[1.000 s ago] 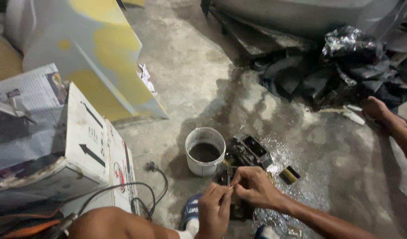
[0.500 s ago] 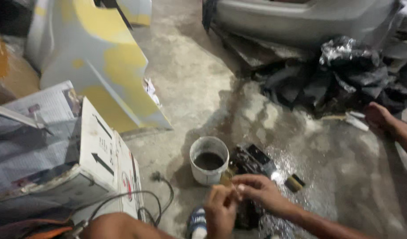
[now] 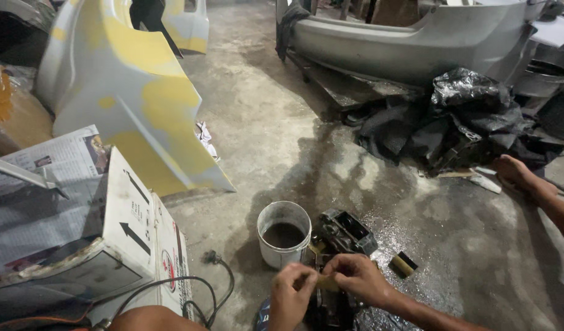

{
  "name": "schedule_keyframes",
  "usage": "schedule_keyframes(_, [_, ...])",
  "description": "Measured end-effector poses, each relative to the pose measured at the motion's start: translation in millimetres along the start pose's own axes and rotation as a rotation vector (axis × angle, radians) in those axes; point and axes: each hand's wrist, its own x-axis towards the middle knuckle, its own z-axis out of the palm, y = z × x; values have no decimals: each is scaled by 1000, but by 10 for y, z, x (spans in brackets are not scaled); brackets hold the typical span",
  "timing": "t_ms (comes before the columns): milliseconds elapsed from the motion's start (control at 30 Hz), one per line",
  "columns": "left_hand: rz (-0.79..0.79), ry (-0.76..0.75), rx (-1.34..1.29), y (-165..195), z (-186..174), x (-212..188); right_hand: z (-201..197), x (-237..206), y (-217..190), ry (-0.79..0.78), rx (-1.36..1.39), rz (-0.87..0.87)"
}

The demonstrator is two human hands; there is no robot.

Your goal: The person sits on the workshop floor and fits yellow gasket material onto a metal engine housing cover, pressing pieces into place by hand and dipping fingers into a bucket of liquid. They handle the housing, turn it, and press the gasket pieces around its edges.

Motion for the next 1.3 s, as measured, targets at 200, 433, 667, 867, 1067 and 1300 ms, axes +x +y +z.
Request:
schedule_keyframes(200, [-27, -145, 59, -10, 85, -46, 44, -69, -348, 24, -258, -2])
schedule_keyframes(433, [-33, -140, 95, -111, 197, -128, 53, -147, -609, -28, -354, -184])
schedule_keyframes(667, [-8, -324, 205, -123, 126, -149, 49, -190, -638, -97, -533, -367])
schedule_keyframes(867, [48, -291, 226, -27, 147, -162, 62, -158, -587, -50, -624, -391])
schedule_keyframes(1067, [128, -284, 201, 39, 112, -101, 66, -35, -447, -60, -604, -368])
schedule_keyframes(1300, [9, -375, 247, -4, 8, -103, 9, 48, -261, -26, -561, -267])
